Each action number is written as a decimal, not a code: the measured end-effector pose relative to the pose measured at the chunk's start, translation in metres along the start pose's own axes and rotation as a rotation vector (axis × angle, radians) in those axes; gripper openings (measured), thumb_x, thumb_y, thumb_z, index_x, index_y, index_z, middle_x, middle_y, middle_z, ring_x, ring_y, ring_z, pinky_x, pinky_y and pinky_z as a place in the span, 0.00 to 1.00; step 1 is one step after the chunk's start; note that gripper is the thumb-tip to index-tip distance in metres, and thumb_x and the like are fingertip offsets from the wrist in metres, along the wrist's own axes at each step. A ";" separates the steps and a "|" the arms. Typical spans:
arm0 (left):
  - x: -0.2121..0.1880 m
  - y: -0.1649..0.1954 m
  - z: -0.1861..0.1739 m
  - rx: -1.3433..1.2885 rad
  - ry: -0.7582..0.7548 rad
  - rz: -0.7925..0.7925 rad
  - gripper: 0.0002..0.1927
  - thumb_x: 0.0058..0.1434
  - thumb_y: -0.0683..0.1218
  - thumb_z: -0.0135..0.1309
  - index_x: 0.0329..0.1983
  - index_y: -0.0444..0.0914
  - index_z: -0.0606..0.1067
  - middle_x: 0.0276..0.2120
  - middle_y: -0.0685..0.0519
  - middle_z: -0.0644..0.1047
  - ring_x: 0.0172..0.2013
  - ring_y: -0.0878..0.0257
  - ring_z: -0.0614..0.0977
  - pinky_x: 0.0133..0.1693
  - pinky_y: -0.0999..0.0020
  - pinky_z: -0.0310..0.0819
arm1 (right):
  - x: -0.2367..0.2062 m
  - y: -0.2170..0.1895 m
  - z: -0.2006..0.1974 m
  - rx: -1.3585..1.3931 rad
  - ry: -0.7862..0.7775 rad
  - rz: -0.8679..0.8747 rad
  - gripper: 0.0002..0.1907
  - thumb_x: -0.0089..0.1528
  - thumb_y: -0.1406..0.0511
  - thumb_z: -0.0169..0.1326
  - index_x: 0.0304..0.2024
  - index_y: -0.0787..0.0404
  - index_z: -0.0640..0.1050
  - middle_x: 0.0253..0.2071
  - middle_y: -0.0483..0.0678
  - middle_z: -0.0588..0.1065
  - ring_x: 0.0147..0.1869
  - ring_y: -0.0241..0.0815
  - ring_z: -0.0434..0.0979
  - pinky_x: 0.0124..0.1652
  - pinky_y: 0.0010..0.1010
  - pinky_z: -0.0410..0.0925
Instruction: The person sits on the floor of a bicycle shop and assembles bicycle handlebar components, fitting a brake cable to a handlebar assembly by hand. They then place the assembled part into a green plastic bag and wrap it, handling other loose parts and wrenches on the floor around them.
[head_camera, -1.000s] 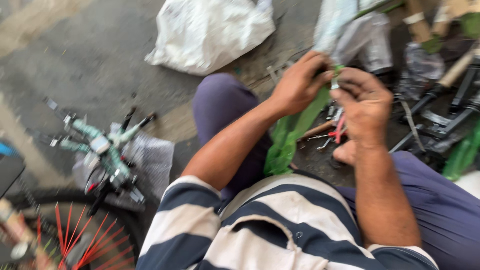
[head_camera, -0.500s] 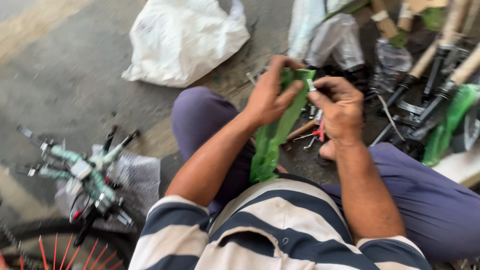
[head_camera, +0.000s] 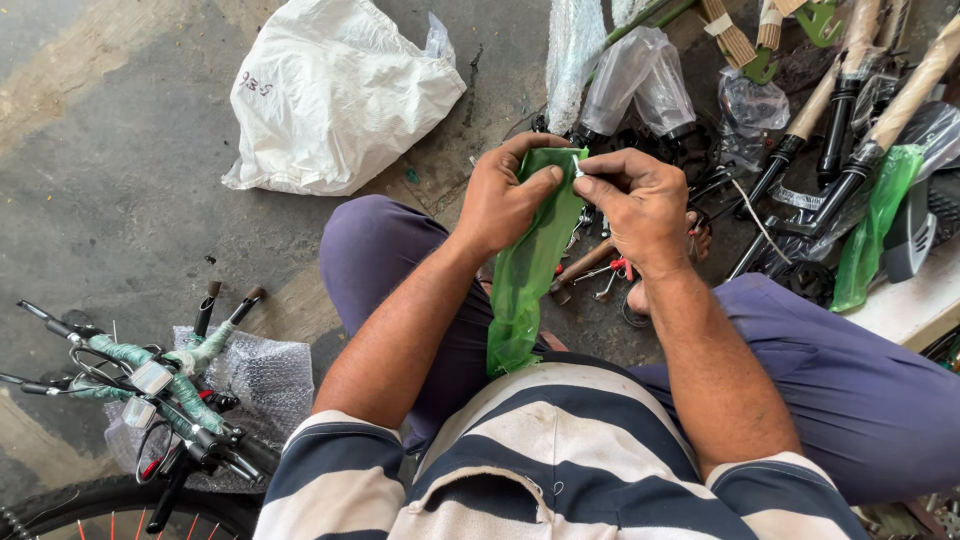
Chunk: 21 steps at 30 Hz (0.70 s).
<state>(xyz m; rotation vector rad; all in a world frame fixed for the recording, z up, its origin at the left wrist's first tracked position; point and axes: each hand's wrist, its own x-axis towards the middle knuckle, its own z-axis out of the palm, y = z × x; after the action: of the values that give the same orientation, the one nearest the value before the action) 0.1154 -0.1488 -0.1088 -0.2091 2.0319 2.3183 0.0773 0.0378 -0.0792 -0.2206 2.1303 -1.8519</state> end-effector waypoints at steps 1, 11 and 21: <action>0.000 0.000 -0.001 -0.031 -0.010 -0.010 0.15 0.64 0.43 0.56 0.53 0.35 0.78 0.38 0.55 0.82 0.38 0.71 0.81 0.42 0.71 0.78 | 0.001 0.000 0.000 -0.006 -0.002 0.010 0.08 0.63 0.75 0.62 0.45 0.67 0.82 0.39 0.46 0.81 0.41 0.30 0.80 0.43 0.20 0.74; -0.003 0.002 -0.002 -0.054 -0.023 -0.009 0.14 0.66 0.44 0.54 0.54 0.37 0.77 0.38 0.56 0.82 0.39 0.71 0.81 0.43 0.71 0.78 | 0.005 0.002 0.001 -0.142 0.000 -0.077 0.07 0.62 0.76 0.63 0.43 0.66 0.83 0.39 0.45 0.82 0.42 0.29 0.80 0.43 0.20 0.74; -0.008 0.011 0.003 0.144 -0.006 0.130 0.15 0.67 0.43 0.55 0.56 0.38 0.77 0.43 0.53 0.83 0.45 0.68 0.83 0.49 0.69 0.78 | 0.015 0.008 0.003 -0.067 0.060 -0.023 0.06 0.61 0.76 0.66 0.37 0.66 0.81 0.34 0.45 0.80 0.37 0.28 0.78 0.39 0.20 0.73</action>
<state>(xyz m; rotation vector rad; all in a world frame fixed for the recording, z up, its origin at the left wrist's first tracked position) 0.1217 -0.1467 -0.0966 -0.0658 2.2624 2.2252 0.0649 0.0315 -0.0892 -0.2079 2.2413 -1.8232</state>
